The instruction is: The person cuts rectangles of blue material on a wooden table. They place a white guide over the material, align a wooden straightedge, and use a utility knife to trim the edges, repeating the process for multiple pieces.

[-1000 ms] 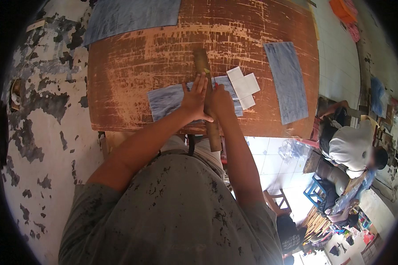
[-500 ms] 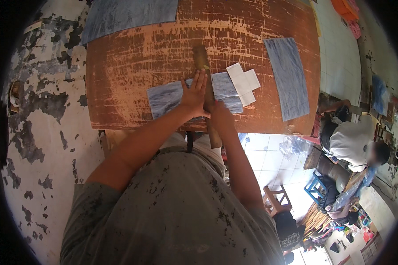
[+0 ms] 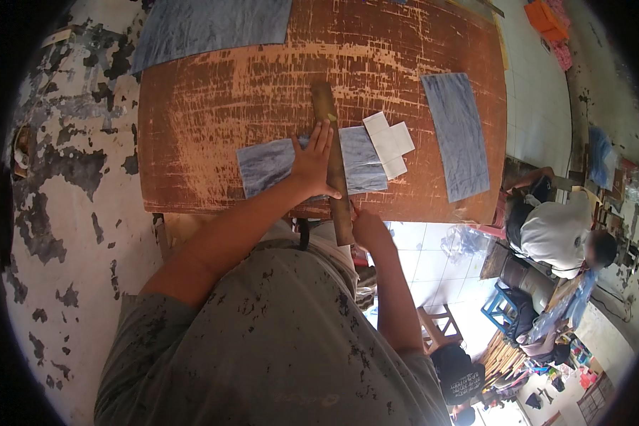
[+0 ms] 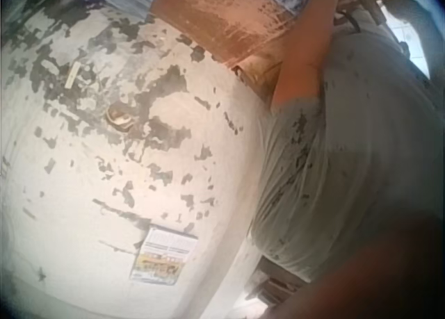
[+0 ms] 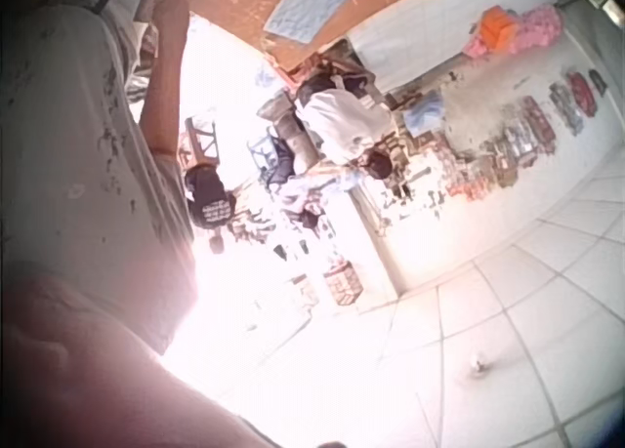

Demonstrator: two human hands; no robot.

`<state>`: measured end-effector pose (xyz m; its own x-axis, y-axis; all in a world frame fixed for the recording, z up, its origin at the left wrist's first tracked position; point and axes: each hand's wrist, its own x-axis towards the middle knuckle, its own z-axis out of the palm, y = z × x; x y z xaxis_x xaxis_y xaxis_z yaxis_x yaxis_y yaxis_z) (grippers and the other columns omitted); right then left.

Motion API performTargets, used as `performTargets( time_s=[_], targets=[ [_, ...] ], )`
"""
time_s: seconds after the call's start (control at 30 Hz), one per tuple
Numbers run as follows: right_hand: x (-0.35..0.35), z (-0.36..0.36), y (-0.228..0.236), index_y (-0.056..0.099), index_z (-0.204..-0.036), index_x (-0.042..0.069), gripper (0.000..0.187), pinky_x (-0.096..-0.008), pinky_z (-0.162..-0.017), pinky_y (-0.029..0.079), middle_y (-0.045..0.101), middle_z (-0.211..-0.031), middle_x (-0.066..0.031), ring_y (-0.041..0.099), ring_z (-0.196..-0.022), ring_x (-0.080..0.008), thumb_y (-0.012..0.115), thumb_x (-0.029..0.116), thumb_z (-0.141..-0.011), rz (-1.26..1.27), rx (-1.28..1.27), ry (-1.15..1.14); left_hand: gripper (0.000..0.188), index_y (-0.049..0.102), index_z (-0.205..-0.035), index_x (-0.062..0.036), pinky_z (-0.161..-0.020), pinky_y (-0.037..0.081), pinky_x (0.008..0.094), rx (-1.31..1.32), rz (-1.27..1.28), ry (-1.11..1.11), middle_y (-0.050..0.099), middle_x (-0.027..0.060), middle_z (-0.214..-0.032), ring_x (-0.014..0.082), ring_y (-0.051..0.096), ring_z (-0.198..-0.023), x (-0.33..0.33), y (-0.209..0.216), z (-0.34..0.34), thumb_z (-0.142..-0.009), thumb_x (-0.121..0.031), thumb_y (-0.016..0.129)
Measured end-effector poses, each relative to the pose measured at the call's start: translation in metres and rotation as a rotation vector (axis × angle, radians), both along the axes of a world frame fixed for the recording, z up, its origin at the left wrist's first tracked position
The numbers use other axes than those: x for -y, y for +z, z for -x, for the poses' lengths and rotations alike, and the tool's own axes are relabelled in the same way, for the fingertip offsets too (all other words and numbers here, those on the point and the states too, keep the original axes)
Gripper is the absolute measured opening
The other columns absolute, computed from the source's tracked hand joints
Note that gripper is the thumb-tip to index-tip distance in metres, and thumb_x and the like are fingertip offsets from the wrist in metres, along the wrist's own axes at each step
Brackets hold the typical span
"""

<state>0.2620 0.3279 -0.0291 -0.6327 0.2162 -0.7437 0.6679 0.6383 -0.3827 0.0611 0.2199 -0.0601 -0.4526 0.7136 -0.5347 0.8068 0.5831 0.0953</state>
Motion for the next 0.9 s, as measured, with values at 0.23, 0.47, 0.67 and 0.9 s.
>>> performTargets(
  time_s=[0.23, 0.47, 0.67, 0.9],
  targets=[
    [-0.02, 0.118, -0.034, 0.062, -0.114, -0.007, 0.031, -0.0619, -0.081, 0.057, 0.072, -0.099, -0.0384, 0.071, -0.096, -0.0553, 0.051, 0.021, -0.108, -0.195, -0.283, -0.215, 0.17, 0.011, -0.171, 0.0057, -0.119, 0.018, 0.0836, -0.016, -0.055, 0.021, -0.008, 0.0244, -0.18, 0.0353, 0.0, -0.168, 0.005, -0.013, -0.001, -0.051, -0.089, 0.085],
    [-0.017, 0.146, -0.045, 0.056, -0.117, -0.01, 0.032, -0.0609, -0.084, 0.059, 0.071, -0.106, -0.0387, 0.072, -0.097, -0.0558, 0.055, 0.02, -0.105, -0.179, -0.32, -0.163, 0.17, 0.011, -0.17, 0.0057, -0.119, 0.018, 0.0837, -0.008, -0.108, 0.029, -0.006, 0.0242, -0.179, 0.0357, -0.001, -0.168, 0.005, -0.015, -0.005, -0.049, -0.086, 0.087],
    [-0.009, 0.125, -0.021, 0.059, -0.113, -0.01, 0.028, -0.0588, -0.083, 0.06, 0.07, -0.101, -0.0351, 0.073, -0.095, -0.0526, 0.058, 0.016, -0.102, -0.222, -0.322, 0.03, 0.172, 0.009, -0.171, 0.0054, -0.119, 0.017, 0.0839, 0.003, -0.059, 0.022, -0.007, 0.0236, -0.18, 0.0356, -0.002, -0.168, 0.002, -0.014, -0.002, -0.049, -0.088, 0.086],
    [0.018, 0.009, -0.074, 0.064, -0.114, -0.006, 0.025, -0.0596, -0.08, 0.059, 0.07, -0.099, -0.0301, 0.073, -0.09, -0.0519, 0.056, 0.014, -0.102, -0.204, -0.29, -0.004, 0.172, 0.004, -0.171, 0.004, -0.119, 0.016, 0.0844, -0.03, -0.004, 0.002, -0.009, 0.0221, -0.18, 0.0345, -0.003, -0.168, -0.001, -0.008, 0.001, -0.052, -0.091, 0.083]
  ],
)
